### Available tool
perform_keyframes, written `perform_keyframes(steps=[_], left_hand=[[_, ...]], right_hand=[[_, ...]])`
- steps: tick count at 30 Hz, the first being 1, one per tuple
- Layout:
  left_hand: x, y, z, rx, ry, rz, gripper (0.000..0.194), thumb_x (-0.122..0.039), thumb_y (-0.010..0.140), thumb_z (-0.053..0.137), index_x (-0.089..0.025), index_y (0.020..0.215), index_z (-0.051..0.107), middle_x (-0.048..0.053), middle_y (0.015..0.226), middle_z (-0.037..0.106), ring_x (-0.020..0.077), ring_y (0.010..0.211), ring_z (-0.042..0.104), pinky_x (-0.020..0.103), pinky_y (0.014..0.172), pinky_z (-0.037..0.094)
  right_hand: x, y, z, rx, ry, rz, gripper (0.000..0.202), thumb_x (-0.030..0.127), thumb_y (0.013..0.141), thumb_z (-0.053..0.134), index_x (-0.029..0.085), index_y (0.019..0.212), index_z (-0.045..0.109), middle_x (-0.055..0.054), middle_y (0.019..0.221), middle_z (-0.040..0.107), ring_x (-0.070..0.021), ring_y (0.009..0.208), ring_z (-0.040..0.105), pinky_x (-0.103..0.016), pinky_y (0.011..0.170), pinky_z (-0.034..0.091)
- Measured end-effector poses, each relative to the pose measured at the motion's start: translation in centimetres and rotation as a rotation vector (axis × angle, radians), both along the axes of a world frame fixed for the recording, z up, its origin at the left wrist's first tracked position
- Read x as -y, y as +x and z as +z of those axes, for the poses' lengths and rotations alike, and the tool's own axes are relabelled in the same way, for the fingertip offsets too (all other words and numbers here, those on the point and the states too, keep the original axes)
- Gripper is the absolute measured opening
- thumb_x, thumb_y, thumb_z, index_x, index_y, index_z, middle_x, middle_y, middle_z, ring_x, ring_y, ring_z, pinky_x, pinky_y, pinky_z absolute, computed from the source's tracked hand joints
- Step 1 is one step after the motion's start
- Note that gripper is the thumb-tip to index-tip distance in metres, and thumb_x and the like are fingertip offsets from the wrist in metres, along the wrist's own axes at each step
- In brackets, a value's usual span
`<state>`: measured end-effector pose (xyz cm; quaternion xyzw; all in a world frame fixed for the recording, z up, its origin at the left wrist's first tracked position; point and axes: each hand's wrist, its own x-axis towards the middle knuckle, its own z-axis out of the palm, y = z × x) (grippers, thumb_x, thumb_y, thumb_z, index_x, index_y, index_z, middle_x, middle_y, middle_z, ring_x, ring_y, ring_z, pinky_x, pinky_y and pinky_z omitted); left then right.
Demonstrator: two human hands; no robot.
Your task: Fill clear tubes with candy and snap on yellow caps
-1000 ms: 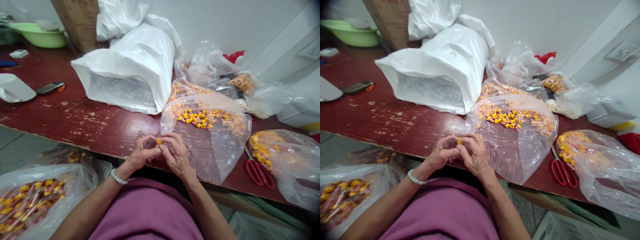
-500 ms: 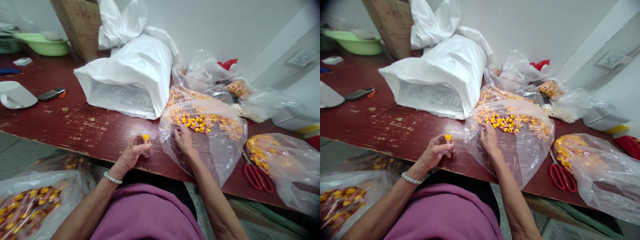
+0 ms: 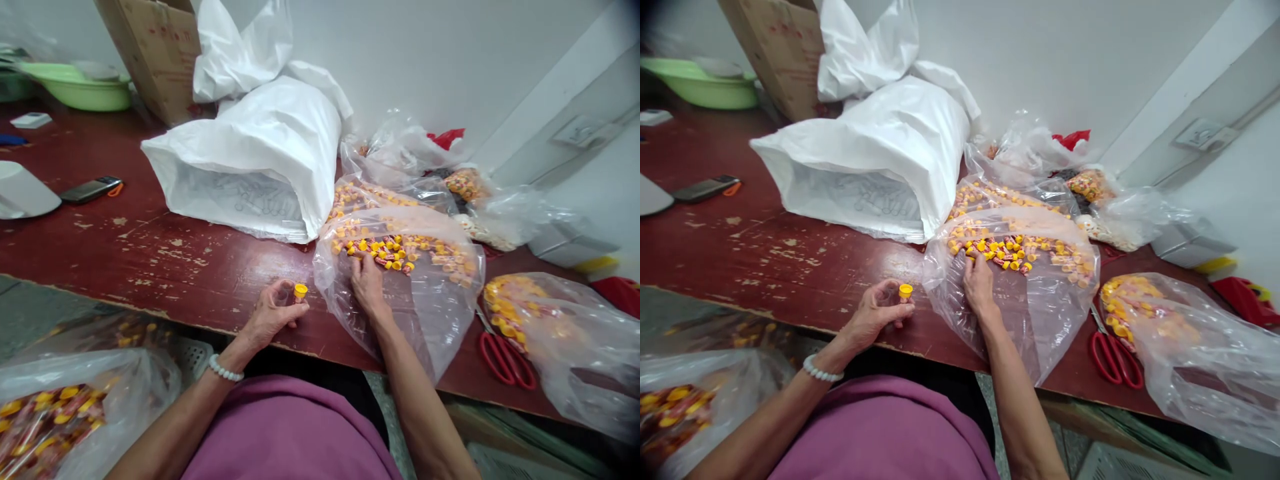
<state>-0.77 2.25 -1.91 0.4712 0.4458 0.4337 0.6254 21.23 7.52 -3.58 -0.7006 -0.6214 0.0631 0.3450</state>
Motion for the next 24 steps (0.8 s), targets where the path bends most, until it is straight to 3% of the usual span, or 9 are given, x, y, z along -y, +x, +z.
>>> perform_keyframes(steps=[3, 6, 9, 12, 16, 19, 24], left_hand=[[0.1, 0.5, 0.3, -0.082, 0.080, -0.043, 0.031, -0.027, 0.059, 0.077, -0.016, 0.080, 0.057, -0.002, 0.067, 0.060, 0.0096, 0.053, 0.052, 0.018, 0.042, 0.041], [0.2, 0.8, 0.1, -0.161, 0.218, -0.092, 0.024, -0.023, 0.062, 0.074, -0.015, 0.080, 0.060, 0.000, 0.070, 0.062, 0.0103, 0.059, 0.054, 0.020, 0.054, 0.045], [0.3, 0.8, -0.2, -0.183, 0.305, -0.151, 0.027, -0.022, 0.065, 0.072, -0.015, 0.089, 0.062, 0.002, 0.079, 0.064, 0.0126, 0.068, 0.056, 0.022, 0.063, 0.046], [0.7, 0.6, -0.3, -0.147, 0.286, -0.204, 0.035, -0.021, 0.066, 0.072, -0.016, 0.099, 0.060, 0.002, 0.086, 0.063, 0.0140, 0.072, 0.057, 0.022, 0.065, 0.046], [0.9, 0.3, -0.2, -0.163, 0.262, -0.207, 0.025, -0.023, 0.067, 0.071, -0.015, 0.088, 0.061, 0.001, 0.079, 0.061, 0.0140, 0.070, 0.055, 0.021, 0.063, 0.044], [0.8, 0.5, 0.2, -0.147, 0.243, -0.195, 0.031, -0.024, 0.063, 0.073, -0.015, 0.091, 0.062, 0.002, 0.079, 0.062, 0.0158, 0.071, 0.056, 0.022, 0.061, 0.045], [0.8, 1.0, 0.7, -0.052, 0.249, -0.166, 0.035, -0.027, 0.057, 0.074, -0.016, 0.088, 0.064, 0.003, 0.077, 0.066, 0.0188, 0.072, 0.058, 0.024, 0.062, 0.047]], right_hand=[[2.8, -1.2, 1.8, -0.316, 0.099, 0.035, 0.037, 0.040, 0.095, 0.031, 0.016, 0.115, 0.051, -0.005, 0.086, 0.065, -0.0135, 0.064, 0.060, -0.028, 0.064, 0.049], [5.9, -4.2, 3.6, -0.685, 0.175, 0.249, 0.028, 0.039, 0.090, 0.048, 0.022, 0.112, 0.052, -0.003, 0.094, 0.066, -0.0120, 0.076, 0.062, -0.027, 0.074, 0.050], [8.0, -7.0, 4.3, -0.758, 0.121, 0.428, 0.025, 0.034, 0.090, 0.051, 0.024, 0.114, 0.049, -0.003, 0.102, 0.067, -0.0120, 0.084, 0.063, -0.028, 0.078, 0.050], [8.7, -8.2, 4.1, -0.703, 0.099, 0.480, 0.025, 0.032, 0.091, 0.051, 0.024, 0.114, 0.049, -0.004, 0.105, 0.066, -0.0125, 0.085, 0.063, -0.027, 0.076, 0.051], [8.7, -7.9, 4.0, -0.530, 0.134, 0.430, 0.020, 0.029, 0.090, 0.051, 0.024, 0.108, 0.057, -0.003, 0.104, 0.066, -0.0147, 0.092, 0.062, -0.031, 0.083, 0.050], [8.6, -7.4, 4.1, -0.373, 0.204, 0.507, 0.020, 0.026, 0.088, 0.053, 0.026, 0.106, 0.061, -0.003, 0.100, 0.068, -0.0161, 0.095, 0.061, -0.033, 0.086, 0.049], [8.7, -7.5, 3.6, -0.110, 0.303, 0.596, 0.035, 0.030, 0.088, 0.053, 0.027, 0.123, 0.055, -0.006, 0.126, 0.061, -0.0207, 0.112, 0.055, -0.043, 0.097, 0.042]])
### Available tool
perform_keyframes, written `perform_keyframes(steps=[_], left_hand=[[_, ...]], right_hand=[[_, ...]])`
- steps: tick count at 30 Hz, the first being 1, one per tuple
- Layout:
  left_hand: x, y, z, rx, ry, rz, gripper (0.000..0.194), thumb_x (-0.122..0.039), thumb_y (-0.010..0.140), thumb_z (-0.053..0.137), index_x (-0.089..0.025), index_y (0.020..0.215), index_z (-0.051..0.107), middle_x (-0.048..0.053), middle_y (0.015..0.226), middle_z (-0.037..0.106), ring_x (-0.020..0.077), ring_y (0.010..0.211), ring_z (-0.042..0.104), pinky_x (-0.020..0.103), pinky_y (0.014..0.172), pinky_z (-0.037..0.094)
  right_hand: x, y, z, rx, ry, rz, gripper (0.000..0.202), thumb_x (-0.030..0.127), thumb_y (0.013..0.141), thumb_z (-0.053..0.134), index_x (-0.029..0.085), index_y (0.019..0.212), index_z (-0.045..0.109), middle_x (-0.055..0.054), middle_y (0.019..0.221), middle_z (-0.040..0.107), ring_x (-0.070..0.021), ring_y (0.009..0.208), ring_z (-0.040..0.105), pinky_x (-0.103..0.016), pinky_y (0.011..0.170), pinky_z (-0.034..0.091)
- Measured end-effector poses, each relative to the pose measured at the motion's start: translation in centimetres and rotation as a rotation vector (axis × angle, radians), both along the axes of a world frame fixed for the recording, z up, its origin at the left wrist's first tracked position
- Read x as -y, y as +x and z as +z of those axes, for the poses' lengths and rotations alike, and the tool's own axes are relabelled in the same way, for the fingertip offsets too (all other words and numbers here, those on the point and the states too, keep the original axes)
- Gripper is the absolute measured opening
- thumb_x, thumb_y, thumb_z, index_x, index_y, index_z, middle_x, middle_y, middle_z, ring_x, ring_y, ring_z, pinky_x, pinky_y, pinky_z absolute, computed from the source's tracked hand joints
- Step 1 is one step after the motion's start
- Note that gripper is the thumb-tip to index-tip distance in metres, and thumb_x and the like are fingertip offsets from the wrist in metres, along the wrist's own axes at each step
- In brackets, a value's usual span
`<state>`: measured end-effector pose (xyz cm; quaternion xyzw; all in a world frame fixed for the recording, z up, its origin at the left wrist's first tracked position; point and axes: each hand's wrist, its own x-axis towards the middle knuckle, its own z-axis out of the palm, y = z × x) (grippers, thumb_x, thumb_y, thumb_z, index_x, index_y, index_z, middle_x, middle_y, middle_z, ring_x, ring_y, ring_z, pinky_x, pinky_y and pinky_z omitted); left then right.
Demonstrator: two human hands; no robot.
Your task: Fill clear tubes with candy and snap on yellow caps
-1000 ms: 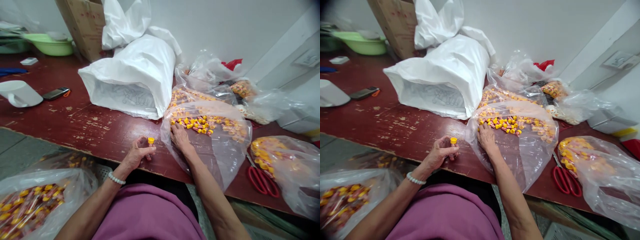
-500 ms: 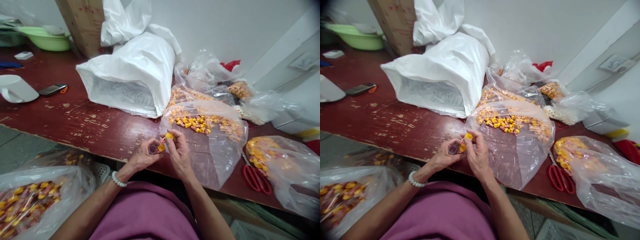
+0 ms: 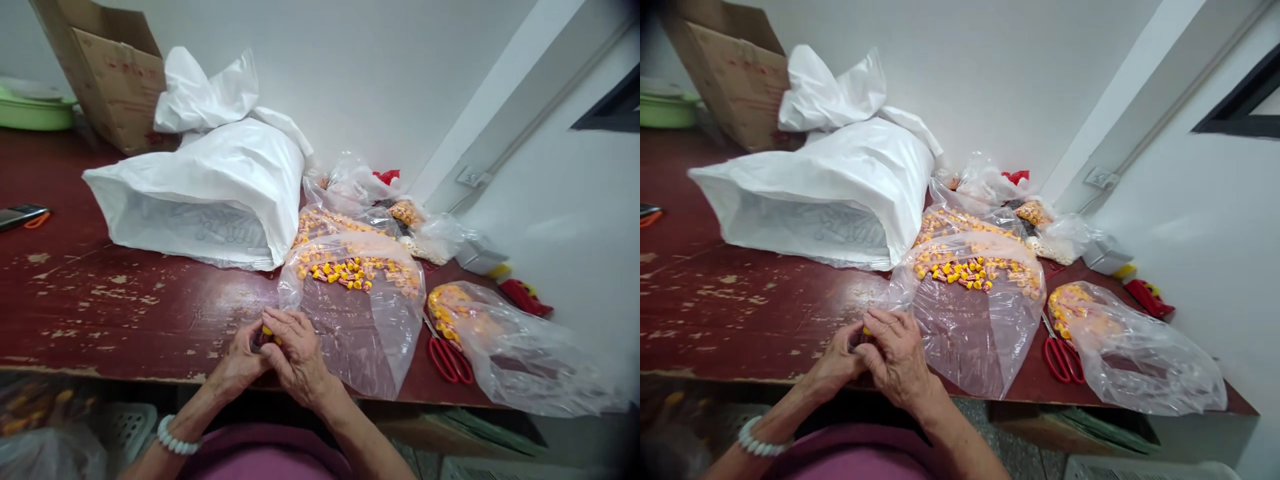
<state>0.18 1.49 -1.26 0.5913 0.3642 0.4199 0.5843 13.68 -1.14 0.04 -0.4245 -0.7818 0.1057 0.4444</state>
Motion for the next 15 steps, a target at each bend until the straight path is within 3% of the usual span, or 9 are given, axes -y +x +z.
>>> perform_keyframes(steps=[6, 11, 15], left_hand=[[-0.4, -0.5, -0.9, -0.090, 0.040, 0.025, 0.032, -0.023, 0.061, 0.067, -0.015, 0.091, 0.064, 0.004, 0.084, 0.067, 0.0185, 0.074, 0.058, 0.025, 0.066, 0.048], [-0.3, -0.6, 1.0, -0.005, -0.154, -0.113, 0.028, -0.014, 0.057, 0.068, -0.015, 0.085, 0.062, -0.001, 0.072, 0.061, 0.0129, 0.063, 0.054, 0.020, 0.056, 0.043], [-0.6, -0.7, 1.6, 0.158, -0.233, -0.162, 0.025, -0.011, 0.057, 0.065, -0.015, 0.081, 0.059, -0.003, 0.067, 0.056, 0.0091, 0.056, 0.048, 0.019, 0.052, 0.038]], right_hand=[[-0.2, -0.2, 0.2, 0.122, -0.004, -0.032, 0.037, 0.035, 0.082, 0.062, 0.023, 0.117, 0.059, -0.008, 0.121, 0.063, -0.0241, 0.110, 0.056, -0.044, 0.096, 0.043], [0.1, 0.7, 0.0, -0.144, -0.165, -0.010, 0.034, 0.026, 0.087, 0.055, 0.026, 0.121, 0.057, -0.004, 0.108, 0.068, -0.0163, 0.097, 0.063, -0.033, 0.086, 0.050], [0.4, 1.1, -0.5, -0.176, -0.097, -0.022, 0.035, 0.021, 0.085, 0.058, 0.027, 0.120, 0.058, -0.005, 0.119, 0.063, -0.0179, 0.110, 0.059, -0.036, 0.096, 0.046]])
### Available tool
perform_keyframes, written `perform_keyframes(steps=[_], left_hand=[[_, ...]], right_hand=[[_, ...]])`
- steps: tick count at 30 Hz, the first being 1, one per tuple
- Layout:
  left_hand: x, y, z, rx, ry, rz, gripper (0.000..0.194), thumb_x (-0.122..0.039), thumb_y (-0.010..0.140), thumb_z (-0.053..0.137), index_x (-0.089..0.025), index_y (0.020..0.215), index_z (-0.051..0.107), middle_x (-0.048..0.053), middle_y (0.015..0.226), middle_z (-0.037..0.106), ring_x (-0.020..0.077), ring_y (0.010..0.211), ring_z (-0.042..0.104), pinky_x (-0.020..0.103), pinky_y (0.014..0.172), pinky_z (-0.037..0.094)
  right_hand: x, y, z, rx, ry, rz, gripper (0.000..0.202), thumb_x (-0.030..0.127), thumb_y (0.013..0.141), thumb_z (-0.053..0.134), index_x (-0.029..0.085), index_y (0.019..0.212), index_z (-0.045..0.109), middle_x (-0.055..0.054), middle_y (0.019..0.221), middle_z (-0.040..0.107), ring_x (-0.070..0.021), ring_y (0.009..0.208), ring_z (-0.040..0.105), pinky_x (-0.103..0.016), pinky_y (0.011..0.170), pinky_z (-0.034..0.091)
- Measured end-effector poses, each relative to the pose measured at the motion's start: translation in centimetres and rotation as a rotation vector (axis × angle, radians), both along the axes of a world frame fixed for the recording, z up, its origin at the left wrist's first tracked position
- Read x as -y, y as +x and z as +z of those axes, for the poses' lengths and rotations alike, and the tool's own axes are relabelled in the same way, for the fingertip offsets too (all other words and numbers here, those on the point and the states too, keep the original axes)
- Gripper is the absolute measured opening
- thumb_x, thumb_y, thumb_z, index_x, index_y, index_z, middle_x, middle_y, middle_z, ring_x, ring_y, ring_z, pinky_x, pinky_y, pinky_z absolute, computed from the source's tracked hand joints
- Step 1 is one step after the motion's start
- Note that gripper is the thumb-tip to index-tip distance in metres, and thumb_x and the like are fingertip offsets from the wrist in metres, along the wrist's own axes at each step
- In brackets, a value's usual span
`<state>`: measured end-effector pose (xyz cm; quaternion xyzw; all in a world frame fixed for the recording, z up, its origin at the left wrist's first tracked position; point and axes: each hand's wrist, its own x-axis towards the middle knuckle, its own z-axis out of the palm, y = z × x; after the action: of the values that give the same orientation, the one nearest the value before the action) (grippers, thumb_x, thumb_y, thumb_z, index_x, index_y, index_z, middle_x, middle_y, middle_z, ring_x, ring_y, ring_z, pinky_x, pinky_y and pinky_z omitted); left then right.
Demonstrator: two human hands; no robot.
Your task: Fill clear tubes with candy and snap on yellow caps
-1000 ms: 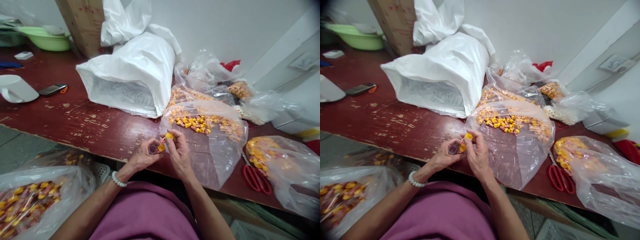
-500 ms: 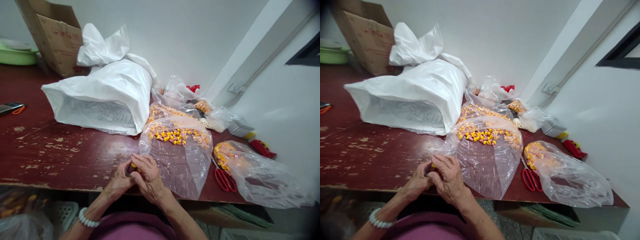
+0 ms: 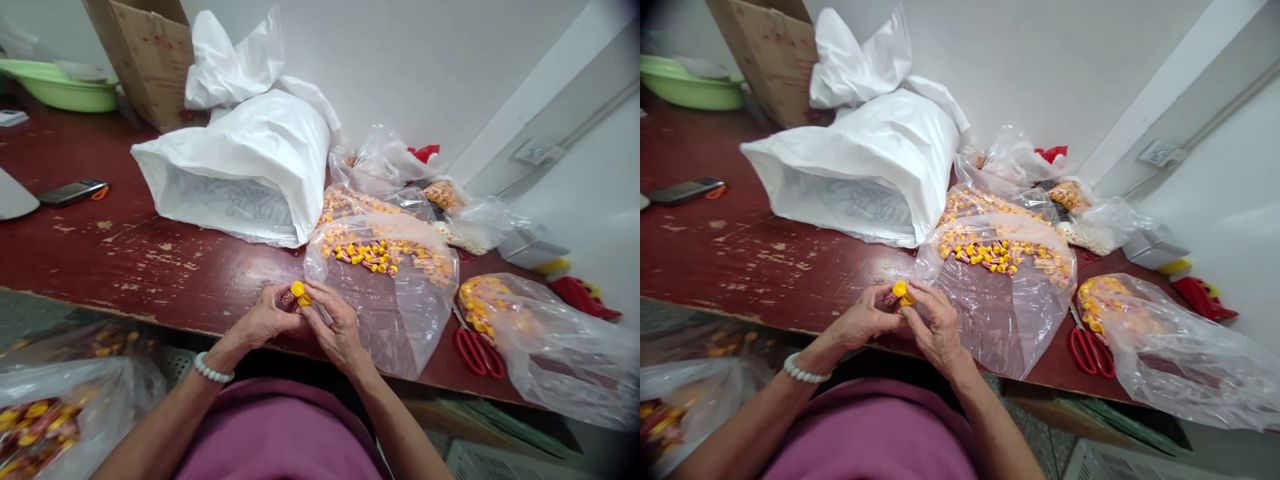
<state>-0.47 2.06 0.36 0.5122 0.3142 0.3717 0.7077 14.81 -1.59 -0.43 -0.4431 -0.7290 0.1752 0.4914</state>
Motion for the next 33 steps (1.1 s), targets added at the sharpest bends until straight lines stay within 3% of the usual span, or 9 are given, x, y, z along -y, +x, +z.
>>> perform_keyframes(steps=[4, 10, 15, 19, 21, 24, 26, 29, 33], left_hand=[[0.0, -0.2, -0.3, -0.087, 0.029, -0.019, 0.026, -0.010, 0.056, 0.063, -0.012, 0.081, 0.059, -0.002, 0.070, 0.057, 0.0096, 0.060, 0.049, 0.020, 0.055, 0.038], [0.1, 0.0, -0.4, -0.296, 0.186, -0.004, 0.024, -0.013, 0.058, 0.061, -0.011, 0.081, 0.059, 0.000, 0.074, 0.059, 0.0109, 0.063, 0.050, 0.020, 0.056, 0.038], [0.2, 0.4, -1.1, -0.389, 0.270, 0.082, 0.022, -0.015, 0.060, 0.059, -0.012, 0.082, 0.061, 0.000, 0.073, 0.061, 0.0127, 0.065, 0.053, 0.022, 0.059, 0.041], [-0.1, 0.3, -1.1, -0.461, 0.359, 0.155, 0.021, -0.015, 0.059, 0.059, -0.014, 0.080, 0.061, -0.001, 0.070, 0.060, 0.0122, 0.064, 0.052, 0.022, 0.059, 0.041], [-0.2, 0.1, -1.0, -0.477, 0.365, 0.155, 0.020, -0.016, 0.061, 0.059, -0.014, 0.080, 0.061, -0.002, 0.069, 0.058, 0.0114, 0.062, 0.050, 0.021, 0.058, 0.040], [-0.3, 0.1, -1.2, -0.475, 0.299, 0.175, 0.016, -0.016, 0.062, 0.060, -0.014, 0.077, 0.058, -0.002, 0.067, 0.056, 0.0105, 0.060, 0.049, 0.021, 0.056, 0.039], [-0.1, 0.2, -1.4, -0.459, 0.256, 0.201, 0.015, -0.017, 0.061, 0.062, -0.013, 0.075, 0.056, -0.002, 0.066, 0.055, 0.0101, 0.060, 0.048, 0.021, 0.056, 0.039], [0.1, 0.3, -1.5, -0.416, 0.229, 0.222, 0.016, -0.018, 0.061, 0.063, -0.014, 0.073, 0.055, -0.002, 0.066, 0.054, 0.0093, 0.059, 0.047, 0.021, 0.056, 0.039], [0.2, 0.2, -1.2, -0.404, 0.207, 0.224, 0.017, -0.019, 0.060, 0.064, -0.014, 0.074, 0.055, -0.002, 0.066, 0.054, 0.0094, 0.059, 0.047, 0.021, 0.055, 0.038]], right_hand=[[0.0, 0.1, 0.4, 0.099, 0.056, 0.017, 0.037, 0.019, 0.086, 0.055, 0.025, 0.122, 0.055, -0.007, 0.124, 0.060, -0.0182, 0.116, 0.054, -0.037, 0.099, 0.044], [-0.1, 0.9, 1.6, 0.442, 0.100, 0.002, 0.029, 0.025, 0.083, 0.058, 0.023, 0.111, 0.060, -0.007, 0.135, 0.051, -0.0243, 0.115, 0.050, -0.045, 0.099, 0.039], [0.5, 0.2, 1.5, 0.322, -0.002, 0.011, 0.025, 0.021, 0.082, 0.056, 0.021, 0.107, 0.059, -0.010, 0.137, 0.048, -0.0235, 0.123, 0.045, -0.044, 0.101, 0.038], [0.5, 0.2, 1.7, 0.222, -0.047, 0.109, 0.029, 0.021, 0.083, 0.056, 0.021, 0.112, 0.057, -0.010, 0.135, 0.050, -0.0212, 0.128, 0.043, -0.041, 0.103, 0.037], [-0.6, 1.3, 1.6, 0.146, -0.046, 0.056, 0.028, 0.024, 0.086, 0.053, 0.022, 0.114, 0.056, -0.010, 0.134, 0.050, -0.0194, 0.124, 0.047, -0.037, 0.098, 0.042], [-4.2, 4.3, 0.9, 0.123, -0.052, -0.260, 0.028, 0.025, 0.092, 0.041, 0.020, 0.116, 0.054, -0.009, 0.120, 0.059, -0.0168, 0.107, 0.057, -0.032, 0.087, 0.048], [-7.2, 6.2, -0.1, 0.333, -0.118, -0.449, 0.030, 0.021, 0.092, 0.037, 0.018, 0.115, 0.056, -0.009, 0.112, 0.062, -0.0177, 0.102, 0.057, -0.033, 0.088, 0.046], [-11.0, 7.7, -1.8, 0.437, -0.172, -0.469, 0.033, 0.015, 0.085, 0.046, 0.019, 0.114, 0.060, -0.010, 0.114, 0.061, -0.0218, 0.107, 0.054, -0.037, 0.096, 0.041], [-13.0, 7.5, -3.5, 0.455, -0.243, -0.496, 0.032, 0.016, 0.082, 0.052, 0.019, 0.112, 0.063, -0.013, 0.110, 0.060, -0.0261, 0.101, 0.055, -0.039, 0.087, 0.043]])
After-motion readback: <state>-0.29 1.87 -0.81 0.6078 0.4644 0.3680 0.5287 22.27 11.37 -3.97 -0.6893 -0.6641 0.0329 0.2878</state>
